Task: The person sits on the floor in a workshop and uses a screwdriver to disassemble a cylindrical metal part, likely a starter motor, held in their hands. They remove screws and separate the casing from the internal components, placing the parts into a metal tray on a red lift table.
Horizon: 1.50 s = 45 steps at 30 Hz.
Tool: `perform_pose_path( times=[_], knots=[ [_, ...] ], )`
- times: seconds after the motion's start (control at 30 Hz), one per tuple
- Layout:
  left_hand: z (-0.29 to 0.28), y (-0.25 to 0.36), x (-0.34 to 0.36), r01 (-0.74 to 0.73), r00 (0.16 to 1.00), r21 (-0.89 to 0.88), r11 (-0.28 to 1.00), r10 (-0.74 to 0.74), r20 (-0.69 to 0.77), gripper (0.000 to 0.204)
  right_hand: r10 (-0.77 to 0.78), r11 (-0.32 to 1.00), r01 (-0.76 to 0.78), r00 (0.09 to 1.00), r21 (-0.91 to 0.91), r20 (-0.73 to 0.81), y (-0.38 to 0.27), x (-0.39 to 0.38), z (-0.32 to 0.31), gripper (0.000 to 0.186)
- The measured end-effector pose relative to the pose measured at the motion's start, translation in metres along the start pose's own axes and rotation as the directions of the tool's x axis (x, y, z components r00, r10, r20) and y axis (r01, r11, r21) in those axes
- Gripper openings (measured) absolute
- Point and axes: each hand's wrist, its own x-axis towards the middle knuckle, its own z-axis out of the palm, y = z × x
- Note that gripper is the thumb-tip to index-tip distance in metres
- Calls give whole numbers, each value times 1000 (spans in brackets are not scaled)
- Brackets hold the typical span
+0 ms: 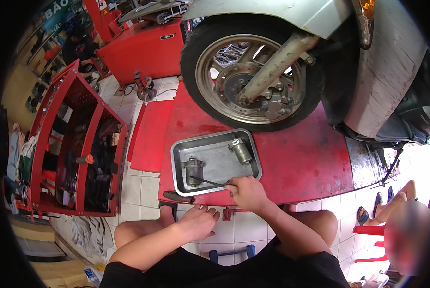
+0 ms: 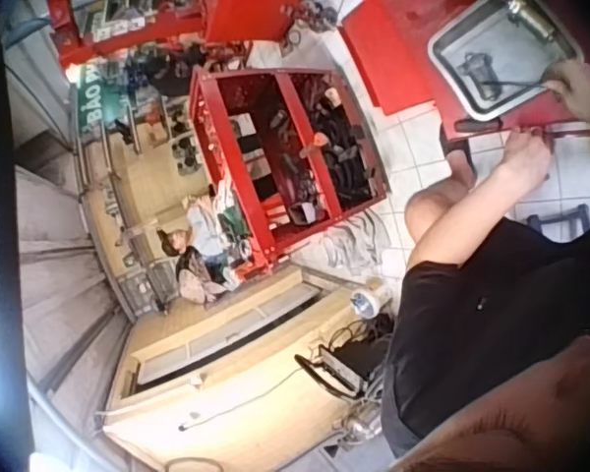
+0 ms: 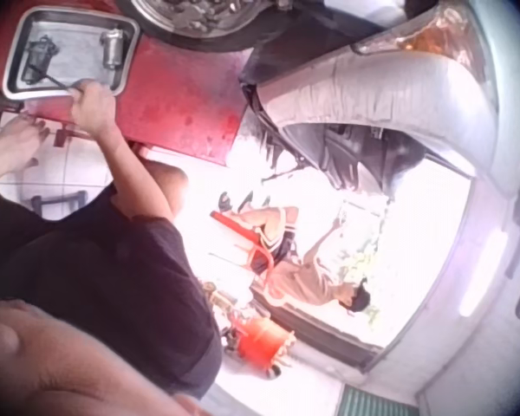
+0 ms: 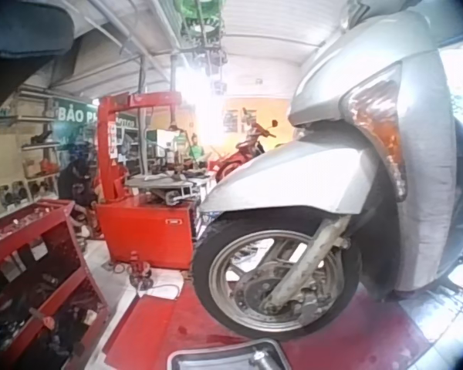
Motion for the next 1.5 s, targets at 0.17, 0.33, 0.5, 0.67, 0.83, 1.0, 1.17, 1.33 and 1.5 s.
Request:
perform_pose_path(
  times=[0.17, 0.33, 0.5, 0.67, 0.83, 1.0, 1.17, 1.33, 1.5],
  knots=[
    [-8, 2, -2, 6, 1000, 1, 1000, -6, 29, 60, -87, 973, 74, 995, -220, -49, -1, -7, -1, 19],
    [-6, 2, 1, 0, 999, -8, 1000, 1, 34, 59, -151, 945, 151, 988, -292, 23, 5, -10, 5, 17],
    [-1, 1, 1, -3, 1000, -16, 1000, 3, 24, 60, -115, 931, 133, 991, -340, 72, 4, -10, 3, 19],
    [-1, 1, 3, -11, 1000, 7, 1000, 11, 13, 60, -61, 929, 80, 996, -361, 65, 2, -7, -6, 22],
    [-1, 0, 3, -5, 1000, 15, 1000, 5, 13, 57, -49, 917, 40, 999, -397, -14, 1, -8, -5, 23],
    [-1, 1, 0, -8, 1000, 1, 1000, 8, -11, 56, 57, 924, -98, 991, -369, -119, 2, -2, -28, 26],
    [-1, 1, 2, -8, 1000, -2, 1000, 8, -1, 56, 102, 990, -94, 992, -104, 75, 7, -5, -12, 26],
    [1, 0, 3, -7, 1000, 14, 1000, 7, 7, 57, 163, 987, -163, 973, -16, 164, -6, -2, -1, 28],
    [1, 0, 2, -2, 999, 22, 1000, 1, 43, 60, 185, 982, -187, 974, 6, 131, -5, 0, -4, 29]
  ],
)
